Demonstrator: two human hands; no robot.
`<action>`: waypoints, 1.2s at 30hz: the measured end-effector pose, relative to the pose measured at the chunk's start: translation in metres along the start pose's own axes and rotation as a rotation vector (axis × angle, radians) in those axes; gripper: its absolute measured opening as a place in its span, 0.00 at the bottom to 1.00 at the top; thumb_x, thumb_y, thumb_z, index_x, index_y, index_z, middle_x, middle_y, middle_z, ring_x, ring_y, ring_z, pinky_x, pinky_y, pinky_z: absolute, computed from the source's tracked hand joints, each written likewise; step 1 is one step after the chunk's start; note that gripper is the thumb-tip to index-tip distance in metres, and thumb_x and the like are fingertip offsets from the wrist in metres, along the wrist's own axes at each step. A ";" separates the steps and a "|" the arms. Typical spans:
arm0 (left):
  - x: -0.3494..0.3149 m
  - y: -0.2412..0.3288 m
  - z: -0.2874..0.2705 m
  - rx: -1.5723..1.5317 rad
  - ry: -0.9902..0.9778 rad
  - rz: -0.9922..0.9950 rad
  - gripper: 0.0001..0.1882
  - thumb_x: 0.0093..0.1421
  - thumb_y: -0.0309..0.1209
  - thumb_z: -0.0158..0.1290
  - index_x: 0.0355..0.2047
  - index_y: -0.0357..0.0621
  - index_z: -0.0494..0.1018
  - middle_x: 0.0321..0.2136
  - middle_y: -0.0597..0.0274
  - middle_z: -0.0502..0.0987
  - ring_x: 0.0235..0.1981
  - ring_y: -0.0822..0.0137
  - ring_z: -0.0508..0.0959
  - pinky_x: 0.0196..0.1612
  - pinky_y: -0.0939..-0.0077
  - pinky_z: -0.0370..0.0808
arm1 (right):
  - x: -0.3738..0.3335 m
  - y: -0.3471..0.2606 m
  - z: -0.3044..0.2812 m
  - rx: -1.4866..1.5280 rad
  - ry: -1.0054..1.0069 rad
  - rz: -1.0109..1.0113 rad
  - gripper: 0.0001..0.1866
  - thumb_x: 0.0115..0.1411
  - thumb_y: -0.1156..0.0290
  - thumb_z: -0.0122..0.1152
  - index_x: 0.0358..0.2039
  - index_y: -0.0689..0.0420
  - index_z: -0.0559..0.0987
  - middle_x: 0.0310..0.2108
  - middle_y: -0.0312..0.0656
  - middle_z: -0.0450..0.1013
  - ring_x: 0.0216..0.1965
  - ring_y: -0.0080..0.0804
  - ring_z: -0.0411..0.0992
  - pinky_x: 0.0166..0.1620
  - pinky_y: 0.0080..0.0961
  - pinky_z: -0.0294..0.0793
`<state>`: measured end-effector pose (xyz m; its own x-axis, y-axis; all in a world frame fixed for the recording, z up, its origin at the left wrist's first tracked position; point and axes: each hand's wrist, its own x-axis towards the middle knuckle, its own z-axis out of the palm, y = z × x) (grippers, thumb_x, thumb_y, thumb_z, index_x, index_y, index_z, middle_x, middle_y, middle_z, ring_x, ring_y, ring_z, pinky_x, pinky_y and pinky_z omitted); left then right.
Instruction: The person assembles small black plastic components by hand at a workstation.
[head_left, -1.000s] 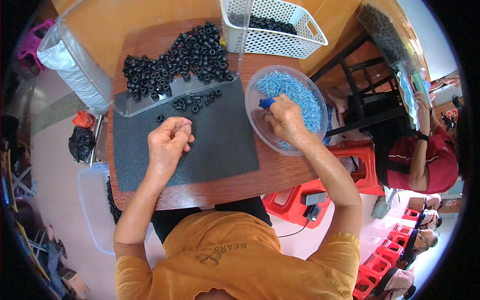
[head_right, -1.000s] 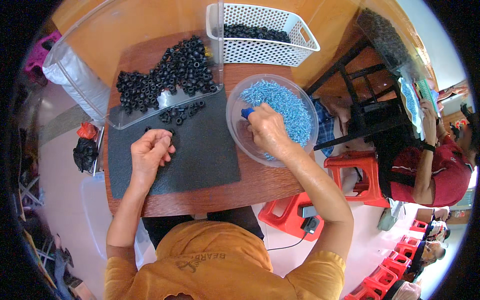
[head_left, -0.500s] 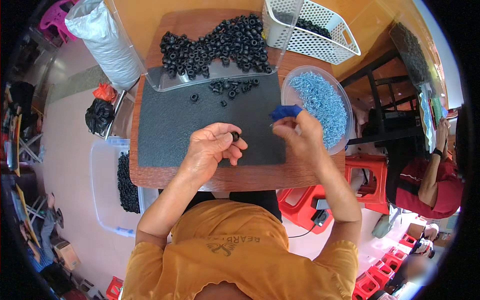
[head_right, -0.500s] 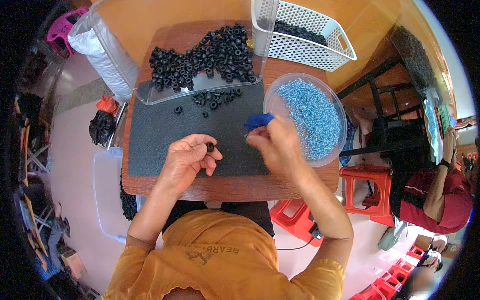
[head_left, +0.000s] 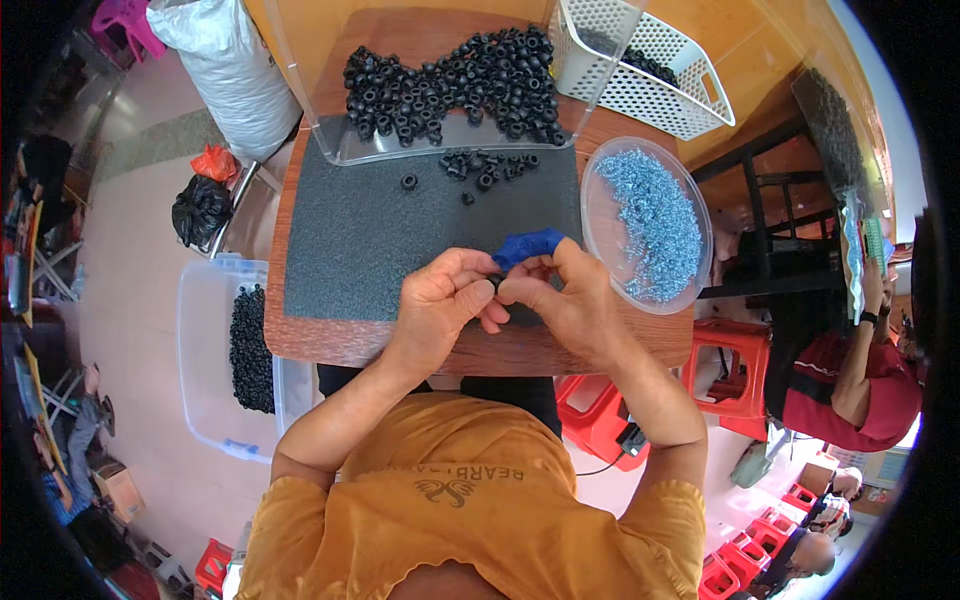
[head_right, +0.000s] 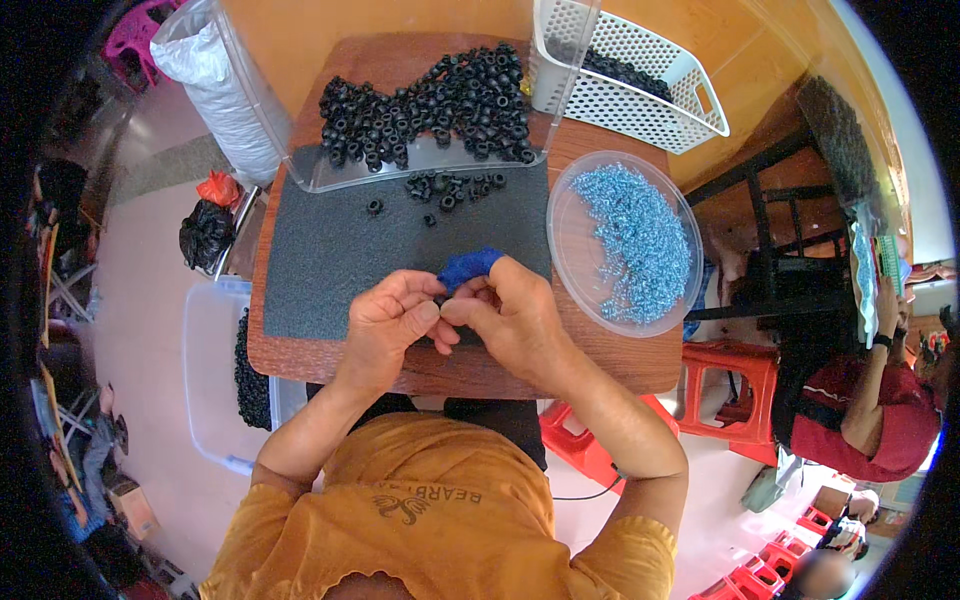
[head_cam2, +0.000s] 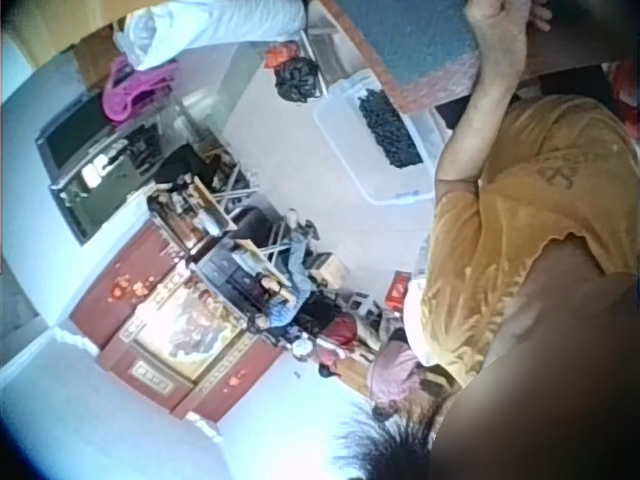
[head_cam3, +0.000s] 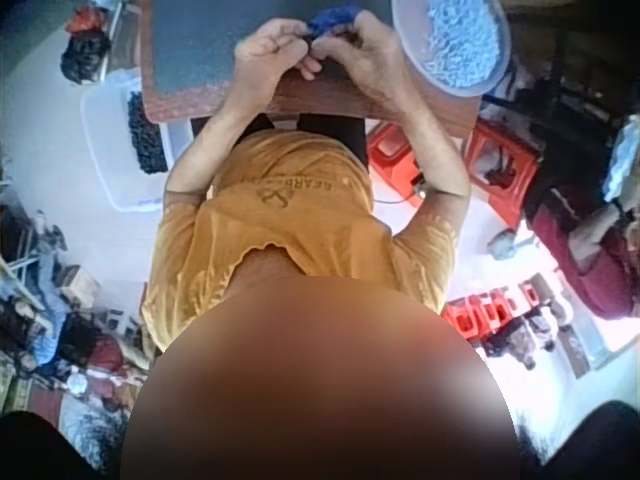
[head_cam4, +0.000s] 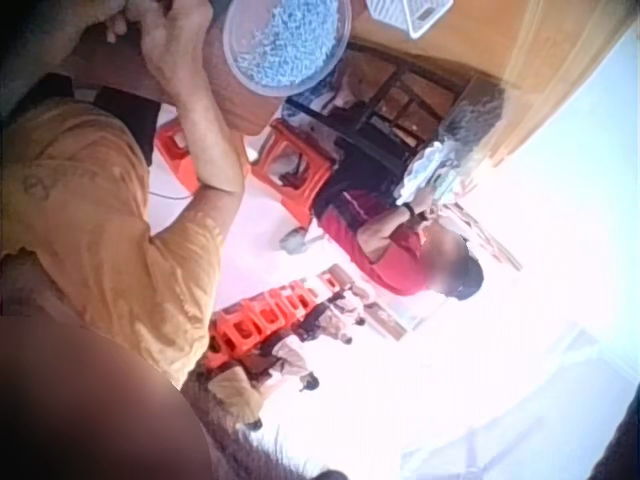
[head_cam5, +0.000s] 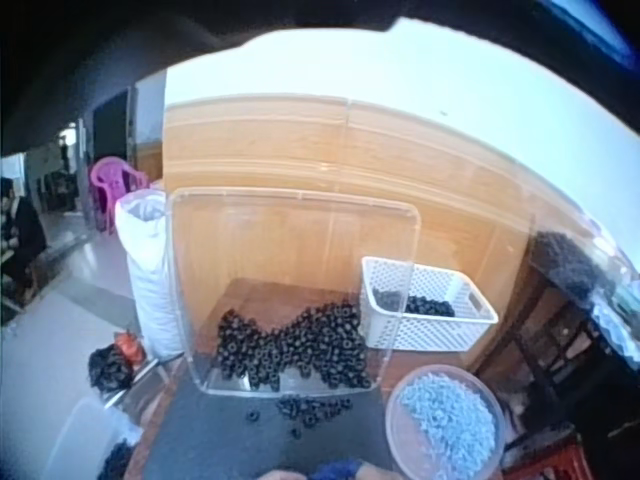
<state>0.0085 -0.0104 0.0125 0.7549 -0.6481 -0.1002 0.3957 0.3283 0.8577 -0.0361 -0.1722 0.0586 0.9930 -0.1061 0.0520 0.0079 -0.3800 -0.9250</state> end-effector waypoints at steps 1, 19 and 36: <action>0.000 -0.001 0.002 -0.011 0.009 0.000 0.10 0.61 0.23 0.47 0.43 0.32 0.66 0.30 0.55 0.76 0.27 0.70 0.76 0.29 0.79 0.75 | 0.000 0.001 0.002 -0.003 0.000 0.000 0.12 0.48 0.78 0.63 0.35 0.62 0.74 0.23 0.39 0.74 0.25 0.20 0.71 0.29 0.19 0.70; -0.004 0.005 -0.034 -0.277 0.123 0.010 0.11 0.60 0.28 0.50 0.40 0.34 0.69 0.30 0.51 0.78 0.24 0.68 0.77 0.26 0.78 0.74 | 0.071 0.043 0.044 -0.739 0.319 -0.605 0.10 0.41 0.78 0.63 0.21 0.60 0.68 0.24 0.44 0.67 0.27 0.44 0.65 0.27 0.39 0.66; 0.000 0.006 -0.032 -0.252 0.223 -0.022 0.11 0.60 0.29 0.51 0.39 0.34 0.69 0.31 0.52 0.77 0.24 0.68 0.77 0.27 0.77 0.73 | 0.033 0.010 0.030 -0.379 0.112 -0.418 0.12 0.42 0.81 0.62 0.27 0.61 0.68 0.24 0.48 0.67 0.28 0.48 0.66 0.29 0.38 0.66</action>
<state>0.0275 0.0134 0.0020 0.8298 -0.4995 -0.2489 0.5086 0.4934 0.7056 0.0004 -0.1523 0.0397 0.8959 0.0353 0.4429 0.3340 -0.7109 -0.6189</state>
